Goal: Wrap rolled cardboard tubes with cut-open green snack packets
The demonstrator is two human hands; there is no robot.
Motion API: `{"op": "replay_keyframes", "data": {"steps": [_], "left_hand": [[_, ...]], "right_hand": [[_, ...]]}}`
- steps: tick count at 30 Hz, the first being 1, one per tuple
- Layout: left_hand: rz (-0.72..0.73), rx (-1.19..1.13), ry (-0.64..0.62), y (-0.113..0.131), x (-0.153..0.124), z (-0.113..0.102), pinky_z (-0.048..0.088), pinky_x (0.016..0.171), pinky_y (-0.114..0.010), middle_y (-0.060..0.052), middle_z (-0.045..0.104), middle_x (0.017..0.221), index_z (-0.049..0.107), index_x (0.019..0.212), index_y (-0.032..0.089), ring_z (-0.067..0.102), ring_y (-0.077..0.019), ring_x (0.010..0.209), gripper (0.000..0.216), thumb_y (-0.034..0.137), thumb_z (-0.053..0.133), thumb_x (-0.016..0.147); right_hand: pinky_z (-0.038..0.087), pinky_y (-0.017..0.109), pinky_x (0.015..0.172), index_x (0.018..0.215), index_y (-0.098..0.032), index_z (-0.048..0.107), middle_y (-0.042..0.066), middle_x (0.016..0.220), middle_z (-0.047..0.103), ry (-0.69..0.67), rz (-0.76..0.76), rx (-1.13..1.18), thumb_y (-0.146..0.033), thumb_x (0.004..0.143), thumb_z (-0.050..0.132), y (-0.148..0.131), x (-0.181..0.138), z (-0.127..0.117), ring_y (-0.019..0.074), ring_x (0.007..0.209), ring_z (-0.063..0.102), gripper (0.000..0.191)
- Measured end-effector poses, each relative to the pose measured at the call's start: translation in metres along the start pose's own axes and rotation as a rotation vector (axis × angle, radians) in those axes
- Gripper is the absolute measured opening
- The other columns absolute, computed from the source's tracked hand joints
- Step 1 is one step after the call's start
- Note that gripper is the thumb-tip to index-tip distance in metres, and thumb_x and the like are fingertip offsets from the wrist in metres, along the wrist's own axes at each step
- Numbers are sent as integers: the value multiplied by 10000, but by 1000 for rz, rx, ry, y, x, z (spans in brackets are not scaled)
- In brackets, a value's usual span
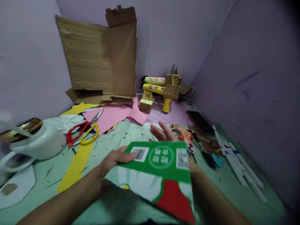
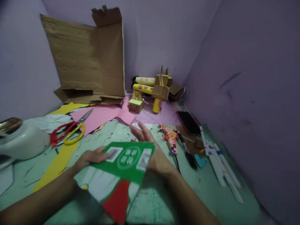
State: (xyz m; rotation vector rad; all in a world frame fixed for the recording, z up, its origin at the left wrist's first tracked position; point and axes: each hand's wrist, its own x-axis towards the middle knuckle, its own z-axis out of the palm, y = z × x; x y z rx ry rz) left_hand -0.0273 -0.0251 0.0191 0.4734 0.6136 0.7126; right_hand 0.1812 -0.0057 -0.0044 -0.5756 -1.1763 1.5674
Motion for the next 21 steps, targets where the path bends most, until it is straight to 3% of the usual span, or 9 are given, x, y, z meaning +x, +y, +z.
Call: {"op": "replay_keyframes", "data": {"steps": [2,4,6,8,10,13,15,18,21], "left_hand": [[-56,36,-90,-13,2,-1,514,673,-259,-111,702,739,681,864,70,668,-209,688,335,228,739,574],[-90,83,-113,-22,6,-1,502,691,-251,-98,701,740,687,811,97,658,-191,687,327,283,760,551],[-106,139,-116,-28,8,1,506,653,-281,-96,695,695,686,780,107,645,-192,621,306,345,741,596],[-84,208,-89,-28,10,3,496,565,-305,-93,685,645,685,817,107,622,-196,535,330,413,671,693],[11,264,-33,-27,11,4,488,582,-321,-96,695,703,678,907,104,630,-212,586,370,439,592,775],[282,341,46,-23,9,1,459,749,-322,-99,693,910,667,986,106,619,-238,835,385,432,521,844],[407,459,48,-22,8,-1,453,747,-327,-109,683,955,660,1007,97,601,-259,875,419,454,512,845],[433,634,86,-24,9,-3,477,678,-317,-107,690,915,643,1038,97,615,-269,824,421,411,630,759],[424,726,221,-28,11,-1,491,682,-304,-105,697,919,646,1034,97,624,-263,821,362,324,627,752]], "right_hand": [[285,426,1049,1142,-389,592,-19,1182,636,-74,6,-15,-306,650,749,3,-3,7,214,1193,496,524],[286,446,1043,849,-304,736,26,897,735,-144,11,-92,-426,635,743,5,-6,10,252,1016,614,246],[395,458,947,616,-237,736,54,674,727,-81,50,-132,-468,589,761,7,-9,8,264,790,667,234],[488,407,792,656,-219,735,43,655,722,87,75,-94,-450,576,778,9,-11,5,234,667,661,248],[507,363,711,802,-218,730,43,753,735,210,103,-54,-417,621,763,12,-11,4,220,677,665,271],[508,386,736,846,-175,715,81,803,738,298,218,36,-368,641,757,16,-10,6,244,725,679,285],[508,401,750,804,-152,713,91,766,738,351,276,85,-345,612,777,19,-10,8,258,728,683,279],[509,406,755,812,-142,711,93,751,738,366,314,102,-330,594,789,23,-11,10,265,733,685,299],[514,397,748,825,-141,709,95,779,740,356,359,115,-321,600,789,27,-14,10,263,733,686,298]]}}
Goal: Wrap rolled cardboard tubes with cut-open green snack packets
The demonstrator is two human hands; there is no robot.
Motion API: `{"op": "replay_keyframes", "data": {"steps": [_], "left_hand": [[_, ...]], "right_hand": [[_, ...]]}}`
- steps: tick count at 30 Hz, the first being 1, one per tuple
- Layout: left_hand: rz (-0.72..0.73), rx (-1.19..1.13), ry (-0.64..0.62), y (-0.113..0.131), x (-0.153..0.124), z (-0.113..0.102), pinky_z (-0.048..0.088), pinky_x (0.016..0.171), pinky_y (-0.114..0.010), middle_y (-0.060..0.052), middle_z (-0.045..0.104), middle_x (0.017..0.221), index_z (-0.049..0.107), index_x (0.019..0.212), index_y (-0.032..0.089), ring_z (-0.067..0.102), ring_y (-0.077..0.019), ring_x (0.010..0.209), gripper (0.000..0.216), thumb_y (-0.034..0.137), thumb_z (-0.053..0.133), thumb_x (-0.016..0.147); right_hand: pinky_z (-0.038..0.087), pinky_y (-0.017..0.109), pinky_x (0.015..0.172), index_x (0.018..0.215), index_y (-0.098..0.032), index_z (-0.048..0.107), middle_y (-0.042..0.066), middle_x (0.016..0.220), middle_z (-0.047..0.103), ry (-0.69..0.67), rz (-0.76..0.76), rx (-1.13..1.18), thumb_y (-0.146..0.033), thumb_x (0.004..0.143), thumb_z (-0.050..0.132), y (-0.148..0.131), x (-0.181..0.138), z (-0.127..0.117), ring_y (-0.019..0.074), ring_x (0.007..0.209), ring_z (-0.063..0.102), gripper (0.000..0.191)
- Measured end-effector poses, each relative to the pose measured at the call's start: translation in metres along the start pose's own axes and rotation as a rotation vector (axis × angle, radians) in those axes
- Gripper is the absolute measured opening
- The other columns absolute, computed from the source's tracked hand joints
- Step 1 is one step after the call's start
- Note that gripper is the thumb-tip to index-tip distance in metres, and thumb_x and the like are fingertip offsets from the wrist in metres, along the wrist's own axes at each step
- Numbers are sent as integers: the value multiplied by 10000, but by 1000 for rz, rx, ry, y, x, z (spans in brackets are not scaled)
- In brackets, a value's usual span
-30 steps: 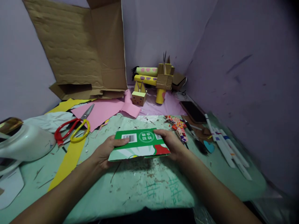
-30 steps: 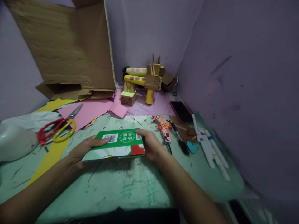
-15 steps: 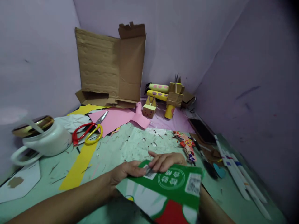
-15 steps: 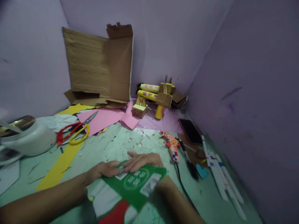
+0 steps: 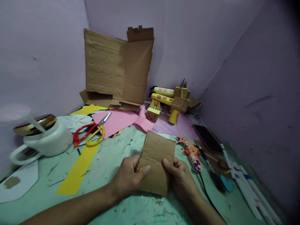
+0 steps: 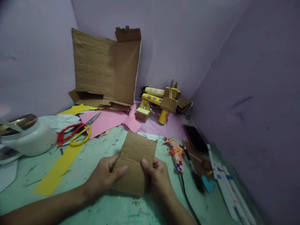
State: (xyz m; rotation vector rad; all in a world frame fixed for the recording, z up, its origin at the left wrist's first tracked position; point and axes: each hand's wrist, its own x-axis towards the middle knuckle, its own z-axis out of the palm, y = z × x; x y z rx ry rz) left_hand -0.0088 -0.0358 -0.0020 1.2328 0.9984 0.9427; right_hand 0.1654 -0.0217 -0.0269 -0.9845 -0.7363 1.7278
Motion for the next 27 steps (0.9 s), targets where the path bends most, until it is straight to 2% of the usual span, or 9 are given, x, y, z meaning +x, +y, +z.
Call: {"op": "replay_keyframes", "data": {"steps": [5,7,10,12,15,17,21,24,27], "left_hand": [[34,10,26,-1,1,0,499,690,-300,-102,694,968,641,1073,108,617,-282,903,363,315,589,779],[23,-59,15,-2,2,-4,505,683,-303,-103,693,980,641,1066,113,616,-291,927,377,338,608,766],[-28,-174,23,-5,6,-9,511,680,-324,-111,698,961,642,1037,112,635,-286,879,388,369,645,746],[-75,-256,30,-8,8,-12,513,707,-345,-116,698,963,633,1036,112,643,-279,858,392,369,664,742],[-124,-317,34,-13,11,-15,514,712,-340,-117,697,967,620,1040,113,644,-271,862,385,353,681,744],[-139,-333,26,-14,11,-16,515,689,-326,-115,695,971,612,1056,119,640,-270,876,384,338,684,749],[-162,-335,-3,-15,12,-15,522,682,-327,-110,693,985,602,1087,140,637,-276,892,426,357,699,733],[-185,-292,-6,-16,12,-13,527,663,-330,-95,697,986,609,1077,166,641,-288,881,471,411,722,692],[-191,-190,30,-16,12,-11,521,589,-304,-80,705,965,633,1022,175,647,-295,850,456,432,736,660]], "right_hand": [[514,400,750,906,-162,689,90,834,737,-17,32,58,-323,648,747,1,-2,5,275,783,682,310],[514,412,745,922,-172,686,92,834,734,-30,54,112,-410,666,710,-4,-2,10,289,803,676,351],[512,411,722,807,-180,698,102,797,724,-97,87,167,-587,657,626,-13,-1,15,294,802,665,439],[512,377,687,728,-180,694,97,750,710,-151,69,159,-628,652,595,-16,0,14,269,754,660,465],[489,290,599,737,-172,702,53,626,667,-178,-36,98,-558,684,617,-17,-1,12,194,610,627,399],[471,268,586,850,-166,707,26,612,652,-177,-90,70,-463,669,680,-15,-2,12,165,565,602,349],[475,323,714,1084,-153,640,49,745,678,-260,-110,22,-450,679,689,-10,-6,13,196,696,636,505],[465,374,804,1084,-133,640,83,804,689,-309,-121,15,-519,693,658,-5,-4,12,237,812,645,549],[454,403,848,1018,-131,667,100,857,698,-255,-118,9,-516,657,698,2,-1,10,251,848,646,529]]}}
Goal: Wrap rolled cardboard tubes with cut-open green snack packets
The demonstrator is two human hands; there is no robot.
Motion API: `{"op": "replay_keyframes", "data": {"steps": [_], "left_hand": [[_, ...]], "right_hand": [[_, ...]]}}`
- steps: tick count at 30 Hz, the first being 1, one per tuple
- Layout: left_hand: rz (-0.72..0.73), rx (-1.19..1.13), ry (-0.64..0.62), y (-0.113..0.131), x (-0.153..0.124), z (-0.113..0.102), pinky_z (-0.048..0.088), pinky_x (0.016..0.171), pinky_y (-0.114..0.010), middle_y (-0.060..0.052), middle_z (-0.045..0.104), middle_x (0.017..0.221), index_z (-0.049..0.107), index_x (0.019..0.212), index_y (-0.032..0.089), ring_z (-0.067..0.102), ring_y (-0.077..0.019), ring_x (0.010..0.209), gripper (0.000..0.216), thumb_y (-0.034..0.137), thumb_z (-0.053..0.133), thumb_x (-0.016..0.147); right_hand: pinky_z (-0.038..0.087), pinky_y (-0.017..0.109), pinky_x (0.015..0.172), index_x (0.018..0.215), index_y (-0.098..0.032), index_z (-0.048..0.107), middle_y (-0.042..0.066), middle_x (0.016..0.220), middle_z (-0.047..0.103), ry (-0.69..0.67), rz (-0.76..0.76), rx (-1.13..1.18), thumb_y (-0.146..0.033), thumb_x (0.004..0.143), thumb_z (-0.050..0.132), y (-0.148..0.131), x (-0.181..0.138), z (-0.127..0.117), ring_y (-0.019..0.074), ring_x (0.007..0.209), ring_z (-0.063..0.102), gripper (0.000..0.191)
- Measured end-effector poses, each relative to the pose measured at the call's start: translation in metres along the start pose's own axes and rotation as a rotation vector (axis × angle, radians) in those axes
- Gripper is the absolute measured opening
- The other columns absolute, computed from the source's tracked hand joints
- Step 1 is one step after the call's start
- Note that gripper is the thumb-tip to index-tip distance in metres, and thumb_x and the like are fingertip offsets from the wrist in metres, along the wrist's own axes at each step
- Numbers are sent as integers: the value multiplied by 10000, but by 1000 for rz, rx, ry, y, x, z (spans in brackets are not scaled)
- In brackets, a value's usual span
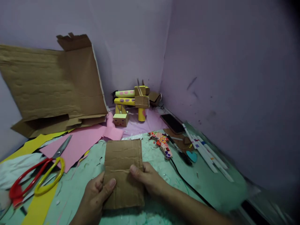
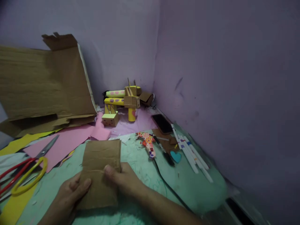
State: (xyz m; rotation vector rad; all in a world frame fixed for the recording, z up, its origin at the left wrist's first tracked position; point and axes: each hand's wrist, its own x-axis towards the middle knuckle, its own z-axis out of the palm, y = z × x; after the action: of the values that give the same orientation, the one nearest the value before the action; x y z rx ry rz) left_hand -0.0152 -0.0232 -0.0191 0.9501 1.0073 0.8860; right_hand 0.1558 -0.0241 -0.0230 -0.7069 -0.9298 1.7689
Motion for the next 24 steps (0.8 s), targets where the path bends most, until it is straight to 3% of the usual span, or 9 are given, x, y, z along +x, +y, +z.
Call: {"op": "replay_keyframes", "data": {"steps": [3,8,12,16,17,18,20,21,24], "left_hand": [[34,157,12,3,-1,1,510,569,-291,-73,711,927,645,996,168,651,-279,795,425,436,722,675],[134,297,9,6,-6,9,498,605,-275,-69,709,866,657,989,151,632,-235,735,387,443,661,735],[138,343,-22,6,-7,16,486,594,-272,-75,693,783,667,948,129,619,-233,719,382,451,628,745],[146,495,-142,26,-2,-1,457,565,-269,-62,667,735,677,922,151,602,-222,666,382,476,596,740],[190,626,-84,34,0,-13,442,558,-271,-57,653,701,679,909,158,590,-214,633,366,472,573,755],[263,819,82,42,3,-26,430,555,-280,-54,632,649,674,910,160,578,-216,600,356,464,566,758],[339,1189,514,56,10,-56,438,672,-336,-111,651,831,632,1027,139,598,-274,735,400,413,584,740],[290,1374,640,60,14,-71,440,709,-371,-146,635,919,586,1113,122,593,-314,826,433,368,536,761],[156,1535,745,62,23,-101,418,726,-485,-228,584,959,579,1106,71,518,-424,944,431,213,477,713]], "right_hand": [[463,413,847,982,-131,676,98,865,707,76,24,40,-458,613,752,4,0,0,245,815,658,499],[490,411,814,1034,-113,645,110,887,718,78,54,218,-356,618,762,0,-2,4,255,817,669,496],[511,407,771,969,-129,660,104,859,730,206,101,198,-289,537,809,-3,1,4,268,789,677,485],[518,421,756,963,-126,661,115,855,734,298,123,156,-294,559,800,-2,2,1,289,821,676,459],[516,423,762,966,-127,660,116,860,735,315,123,155,-292,563,798,-2,2,0,289,828,675,457],[513,425,773,970,-127,660,117,869,735,328,124,158,-291,565,798,-2,2,-1,289,836,674,458],[507,429,792,975,-122,661,122,883,734,345,130,160,-290,558,802,-4,3,-2,287,836,675,471],[506,433,795,983,-118,659,126,892,733,349,137,158,-293,554,804,-5,3,-2,286,829,676,485],[512,436,776,1023,-100,647,142,914,728,346,172,146,-312,567,795,-7,2,-2,282,782,682,524]]}}
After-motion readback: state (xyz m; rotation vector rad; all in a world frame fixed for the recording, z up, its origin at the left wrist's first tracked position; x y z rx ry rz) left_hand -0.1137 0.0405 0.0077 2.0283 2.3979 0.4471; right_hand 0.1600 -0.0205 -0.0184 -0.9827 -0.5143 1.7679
